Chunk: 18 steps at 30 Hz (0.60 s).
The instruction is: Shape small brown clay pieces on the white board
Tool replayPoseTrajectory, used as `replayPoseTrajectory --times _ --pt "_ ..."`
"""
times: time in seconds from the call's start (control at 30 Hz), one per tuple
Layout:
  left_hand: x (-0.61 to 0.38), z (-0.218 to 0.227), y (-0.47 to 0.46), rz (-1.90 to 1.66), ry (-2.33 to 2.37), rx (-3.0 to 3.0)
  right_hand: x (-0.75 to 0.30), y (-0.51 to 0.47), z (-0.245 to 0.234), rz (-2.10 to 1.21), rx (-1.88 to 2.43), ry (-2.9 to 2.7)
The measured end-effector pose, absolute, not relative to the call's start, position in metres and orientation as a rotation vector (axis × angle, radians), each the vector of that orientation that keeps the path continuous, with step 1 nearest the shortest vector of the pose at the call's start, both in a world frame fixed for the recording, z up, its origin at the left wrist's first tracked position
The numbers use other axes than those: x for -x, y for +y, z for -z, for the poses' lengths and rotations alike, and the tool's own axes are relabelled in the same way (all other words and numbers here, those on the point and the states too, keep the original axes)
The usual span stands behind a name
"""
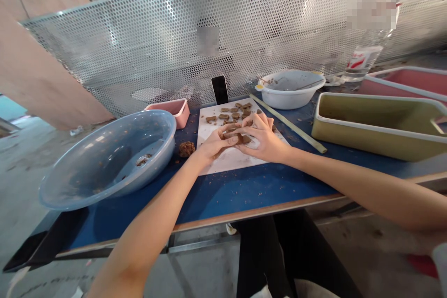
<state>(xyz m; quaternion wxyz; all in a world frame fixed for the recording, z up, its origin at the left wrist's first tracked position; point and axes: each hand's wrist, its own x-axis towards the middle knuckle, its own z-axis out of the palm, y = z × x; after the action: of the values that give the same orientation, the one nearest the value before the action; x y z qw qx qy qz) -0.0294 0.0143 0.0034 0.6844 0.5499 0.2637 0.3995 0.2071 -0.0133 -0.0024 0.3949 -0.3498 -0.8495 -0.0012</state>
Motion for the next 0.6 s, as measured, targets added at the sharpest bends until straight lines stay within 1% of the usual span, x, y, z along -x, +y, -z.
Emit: replayPoseTrajectory --times 0.6 --pt "0.0294 -0.0052 0.0124 -0.897 0.642 -1.198 -0.2066 -0.0113 0.0018 0.012 0.838 -2.183"
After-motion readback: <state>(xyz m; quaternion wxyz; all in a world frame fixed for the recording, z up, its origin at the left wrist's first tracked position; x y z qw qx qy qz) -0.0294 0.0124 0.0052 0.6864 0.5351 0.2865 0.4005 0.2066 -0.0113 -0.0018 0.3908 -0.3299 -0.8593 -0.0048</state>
